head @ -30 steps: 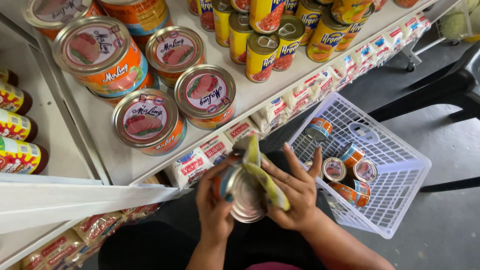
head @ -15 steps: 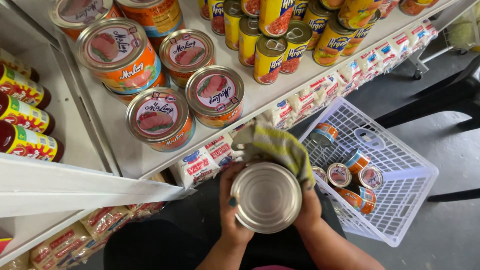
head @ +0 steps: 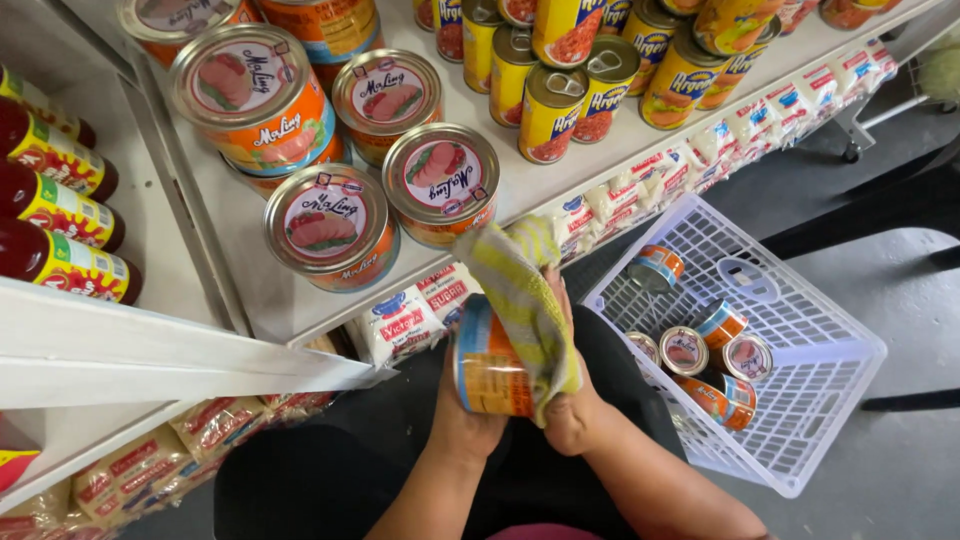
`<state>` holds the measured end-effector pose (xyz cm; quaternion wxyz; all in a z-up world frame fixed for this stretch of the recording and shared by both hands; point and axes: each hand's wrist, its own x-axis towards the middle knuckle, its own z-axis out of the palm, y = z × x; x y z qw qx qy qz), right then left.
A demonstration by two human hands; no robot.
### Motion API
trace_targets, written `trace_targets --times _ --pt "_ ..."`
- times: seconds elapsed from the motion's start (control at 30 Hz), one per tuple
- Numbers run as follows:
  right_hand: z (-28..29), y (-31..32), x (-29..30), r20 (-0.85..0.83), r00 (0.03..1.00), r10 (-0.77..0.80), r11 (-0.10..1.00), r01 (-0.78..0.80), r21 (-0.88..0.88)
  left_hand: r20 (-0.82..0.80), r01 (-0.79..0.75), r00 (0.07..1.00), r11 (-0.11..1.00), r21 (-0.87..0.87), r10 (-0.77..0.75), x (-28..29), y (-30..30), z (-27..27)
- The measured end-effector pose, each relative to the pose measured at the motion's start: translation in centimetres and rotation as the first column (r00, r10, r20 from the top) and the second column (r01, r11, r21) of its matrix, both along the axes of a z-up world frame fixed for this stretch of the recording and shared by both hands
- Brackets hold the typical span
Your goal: Cleaning dust off canned goods with a cloth and arranging them on a grocery store shelf.
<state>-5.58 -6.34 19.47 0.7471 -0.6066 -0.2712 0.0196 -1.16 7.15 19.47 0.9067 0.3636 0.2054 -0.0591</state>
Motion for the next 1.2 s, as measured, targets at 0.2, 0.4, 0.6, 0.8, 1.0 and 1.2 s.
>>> trace_targets --times 0.2,0.4,0.6,0.8,1.0,1.2 --pt "-2.9 -1.5 -1.2 0.247 0.969 0.0 0.983 0.046 -0.178 0.007 0.027 1.0 0.998 -0.059 -0.027 0.4 0.4 -0.1" --pt "-4.3 -2.6 0.0 0.174 0.984 -0.022 0.996 0.037 -0.078 0.001 0.078 0.997 0.991 -0.111 -0.079 -1.3 -0.6 -0.6" --pt "-3.9 -0.9 -2.1 0.228 0.974 -0.008 0.999 0.019 -0.045 0.024 0.121 0.993 0.98 -0.155 -0.119 -0.3 0.4 -0.1" --pt "-0.7 -1.0 3.8 0.238 0.971 -0.001 1.0 0.006 -0.022 0.007 0.165 0.986 0.963 -0.213 -0.167 0.3 2.1 -0.3" --pt "-1.3 -2.3 8.8 0.087 0.988 0.13 0.984 -0.14 0.112 0.008 0.202 0.978 0.941 -0.271 -0.207 0.4 3.3 -0.5" --pt "-8.2 -2.9 10.3 0.075 0.991 -0.11 0.967 0.089 0.241 0.007 0.23 0.971 0.917 -0.326 -0.241 0.9 3.4 -1.0"
